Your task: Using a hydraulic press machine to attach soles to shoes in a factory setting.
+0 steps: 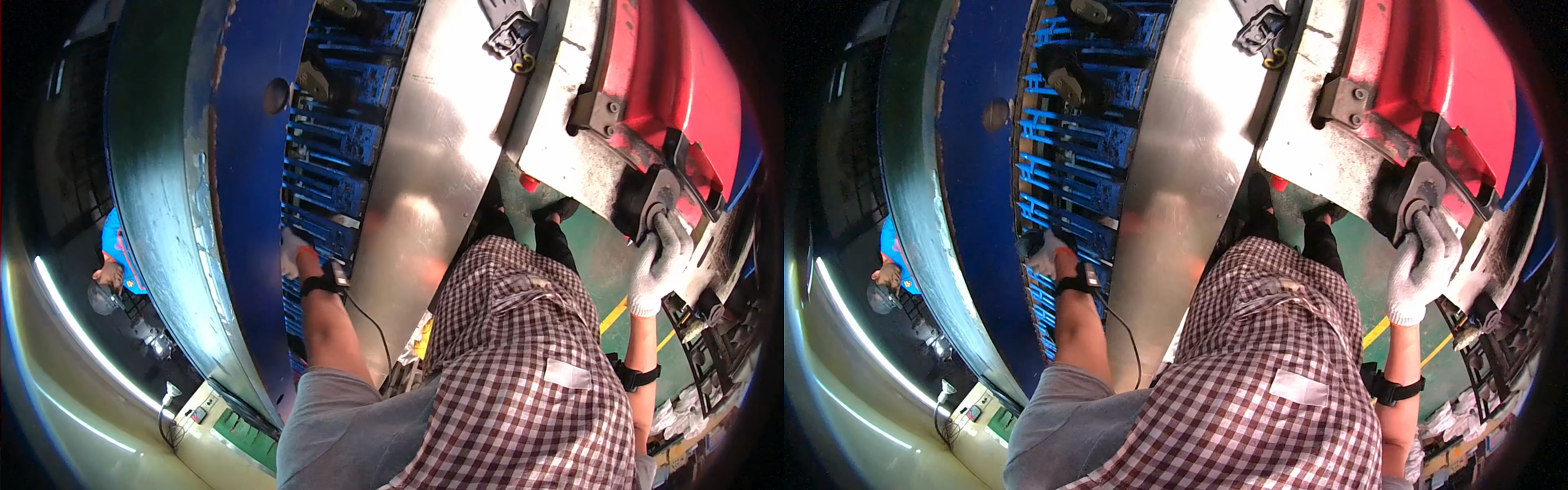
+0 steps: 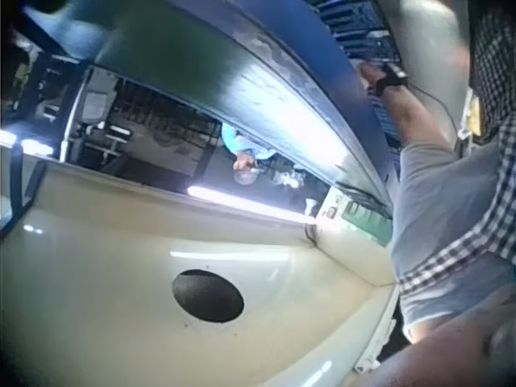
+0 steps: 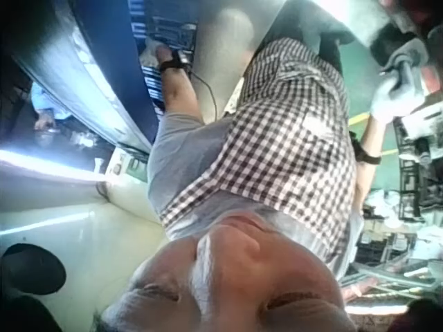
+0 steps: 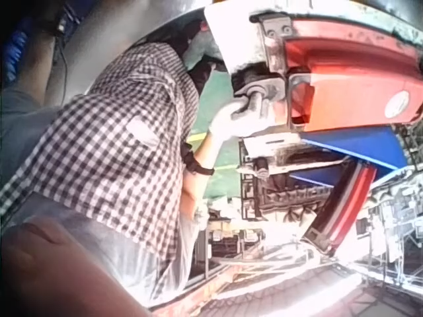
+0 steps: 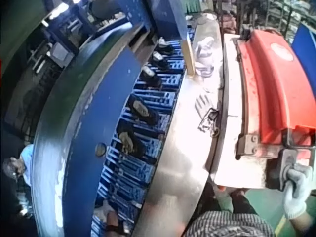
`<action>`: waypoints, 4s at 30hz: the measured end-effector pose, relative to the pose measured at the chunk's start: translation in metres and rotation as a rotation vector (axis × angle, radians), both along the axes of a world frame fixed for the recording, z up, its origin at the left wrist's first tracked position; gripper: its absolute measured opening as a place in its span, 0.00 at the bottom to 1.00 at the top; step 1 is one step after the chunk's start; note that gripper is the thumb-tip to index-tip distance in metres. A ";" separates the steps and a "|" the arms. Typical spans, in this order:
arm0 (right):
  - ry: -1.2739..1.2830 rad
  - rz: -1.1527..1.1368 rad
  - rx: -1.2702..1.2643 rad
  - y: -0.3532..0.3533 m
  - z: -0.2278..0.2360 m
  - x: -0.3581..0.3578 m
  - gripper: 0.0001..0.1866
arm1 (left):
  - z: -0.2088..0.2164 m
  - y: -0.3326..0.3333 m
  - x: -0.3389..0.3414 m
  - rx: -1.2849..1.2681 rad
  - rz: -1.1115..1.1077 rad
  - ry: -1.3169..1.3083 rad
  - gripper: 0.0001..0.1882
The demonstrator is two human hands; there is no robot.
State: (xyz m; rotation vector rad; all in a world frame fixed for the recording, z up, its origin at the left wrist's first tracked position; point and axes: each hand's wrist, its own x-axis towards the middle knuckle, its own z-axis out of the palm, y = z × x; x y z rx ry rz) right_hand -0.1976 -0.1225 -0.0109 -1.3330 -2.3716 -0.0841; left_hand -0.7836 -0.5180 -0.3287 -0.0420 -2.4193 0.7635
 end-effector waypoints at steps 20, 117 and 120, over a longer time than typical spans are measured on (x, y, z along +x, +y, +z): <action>0.136 0.017 -0.049 0.006 0.012 0.008 0.17 | 0.142 0.082 0.211 -2.851 -0.414 1.534 0.31; 0.162 -1.078 -0.025 -0.010 0.017 0.403 0.13 | 0.436 0.475 0.535 -0.902 3.157 1.721 0.07; 0.191 -1.069 -0.019 -0.004 0.030 0.397 0.15 | 0.439 0.465 0.491 -0.873 3.269 1.878 0.06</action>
